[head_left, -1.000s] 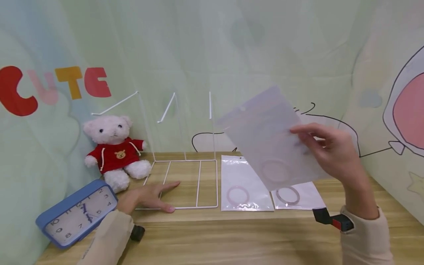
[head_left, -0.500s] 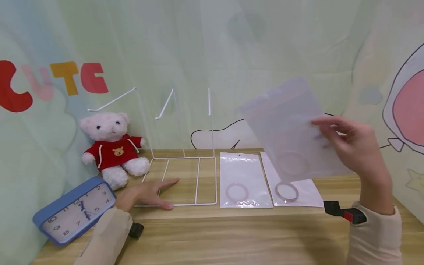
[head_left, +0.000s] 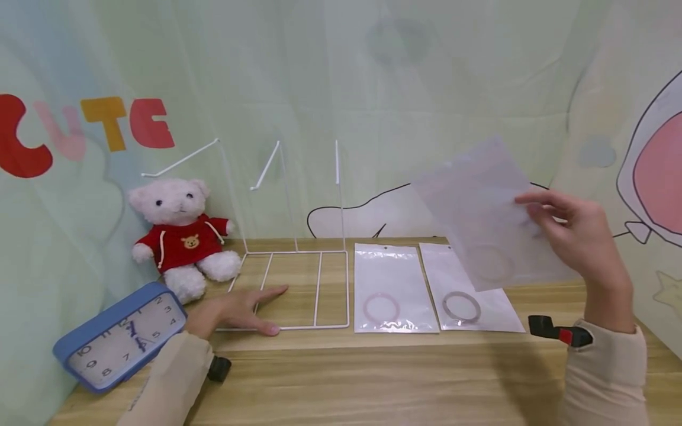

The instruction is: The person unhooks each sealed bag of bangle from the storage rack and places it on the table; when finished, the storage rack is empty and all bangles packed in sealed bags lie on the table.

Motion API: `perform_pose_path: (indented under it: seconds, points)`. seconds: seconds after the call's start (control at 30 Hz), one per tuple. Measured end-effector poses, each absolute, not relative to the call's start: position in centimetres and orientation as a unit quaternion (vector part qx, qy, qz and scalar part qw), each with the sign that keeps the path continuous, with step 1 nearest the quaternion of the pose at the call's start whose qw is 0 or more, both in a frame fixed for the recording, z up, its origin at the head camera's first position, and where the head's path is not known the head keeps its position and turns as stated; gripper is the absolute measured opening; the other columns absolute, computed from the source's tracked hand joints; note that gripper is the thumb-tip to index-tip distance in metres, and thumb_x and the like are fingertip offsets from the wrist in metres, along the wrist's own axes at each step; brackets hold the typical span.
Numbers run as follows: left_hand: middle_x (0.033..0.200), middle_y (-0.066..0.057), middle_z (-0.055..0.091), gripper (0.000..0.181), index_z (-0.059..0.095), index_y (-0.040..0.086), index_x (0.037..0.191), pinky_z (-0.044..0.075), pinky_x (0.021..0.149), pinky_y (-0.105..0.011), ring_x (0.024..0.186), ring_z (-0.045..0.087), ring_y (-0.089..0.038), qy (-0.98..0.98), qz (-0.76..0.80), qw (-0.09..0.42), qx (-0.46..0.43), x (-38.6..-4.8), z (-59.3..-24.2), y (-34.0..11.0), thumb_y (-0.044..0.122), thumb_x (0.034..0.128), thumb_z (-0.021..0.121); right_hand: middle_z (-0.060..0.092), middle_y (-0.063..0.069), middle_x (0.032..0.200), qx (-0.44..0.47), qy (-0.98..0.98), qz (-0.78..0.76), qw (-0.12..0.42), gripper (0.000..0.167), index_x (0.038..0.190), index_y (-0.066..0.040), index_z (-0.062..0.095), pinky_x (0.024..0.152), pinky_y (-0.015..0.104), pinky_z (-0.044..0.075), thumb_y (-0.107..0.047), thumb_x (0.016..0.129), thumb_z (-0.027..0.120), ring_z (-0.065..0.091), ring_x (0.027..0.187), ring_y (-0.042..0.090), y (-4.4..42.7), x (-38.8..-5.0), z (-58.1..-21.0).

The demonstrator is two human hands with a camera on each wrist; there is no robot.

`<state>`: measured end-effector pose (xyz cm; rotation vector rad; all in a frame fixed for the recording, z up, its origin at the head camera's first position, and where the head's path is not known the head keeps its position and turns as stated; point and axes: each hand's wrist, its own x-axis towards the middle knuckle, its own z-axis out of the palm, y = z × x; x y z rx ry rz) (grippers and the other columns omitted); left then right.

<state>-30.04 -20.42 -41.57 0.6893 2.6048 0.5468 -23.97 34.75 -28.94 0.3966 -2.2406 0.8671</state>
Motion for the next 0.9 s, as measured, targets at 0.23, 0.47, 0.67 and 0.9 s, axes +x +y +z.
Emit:
perform_pose_path:
  seconds: [0.23,0.47,0.67,0.9]
  points:
    - [0.152,-0.028,0.039,0.099,0.033,0.016,0.158,0.031,0.108,-0.066,0.138,0.036,-0.049,0.933,0.189,0.194,0.239,-30.4,-41.7,-20.3,0.056,0.0797,0.079,0.059,-0.03,0.105,0.098,-0.888,0.316,0.32,0.022,0.118,-0.008,0.072,0.055,0.011,0.043,-0.008,0.1,0.06,0.058,0.086,-0.01,36.4,-24.1,-29.6]
    - [0.152,-0.028,0.039,0.099,0.033,0.016,0.158,0.031,0.108,-0.066,0.138,0.036,-0.049,0.932,0.186,0.192,0.246,-30.5,-41.7,-20.3,0.056,0.0798,0.078,0.064,-0.006,0.114,0.062,-0.904,0.299,0.299,0.023,0.12,-0.008,0.071,0.055,0.012,0.043,-0.012,0.102,0.058,0.054,0.084,-0.004,37.4,-24.0,-30.2]
    - [0.153,-0.029,0.037,0.099,0.032,0.014,0.158,0.03,0.109,-0.066,0.139,0.034,-0.049,0.928,0.191,0.191,0.257,-30.6,-41.7,-20.4,0.054,0.0809,0.078,0.065,0.006,0.115,0.03,-0.917,0.285,0.278,0.024,0.122,-0.01,0.069,0.057,0.013,0.044,-0.013,0.103,0.055,0.053,0.081,-0.002,38.4,-24.3,-30.7]
    - [0.153,-0.03,0.036,0.098,0.031,0.011,0.158,0.03,0.108,-0.066,0.139,0.034,-0.051,0.924,0.196,0.194,0.266,-30.6,-41.9,-20.5,0.053,0.0818,0.078,0.066,0.02,0.119,0.014,-0.924,0.27,0.27,0.026,0.122,-0.007,0.069,0.057,0.014,0.039,-0.018,0.105,0.052,0.048,0.083,-0.007,39.5,-24.3,-31.3]
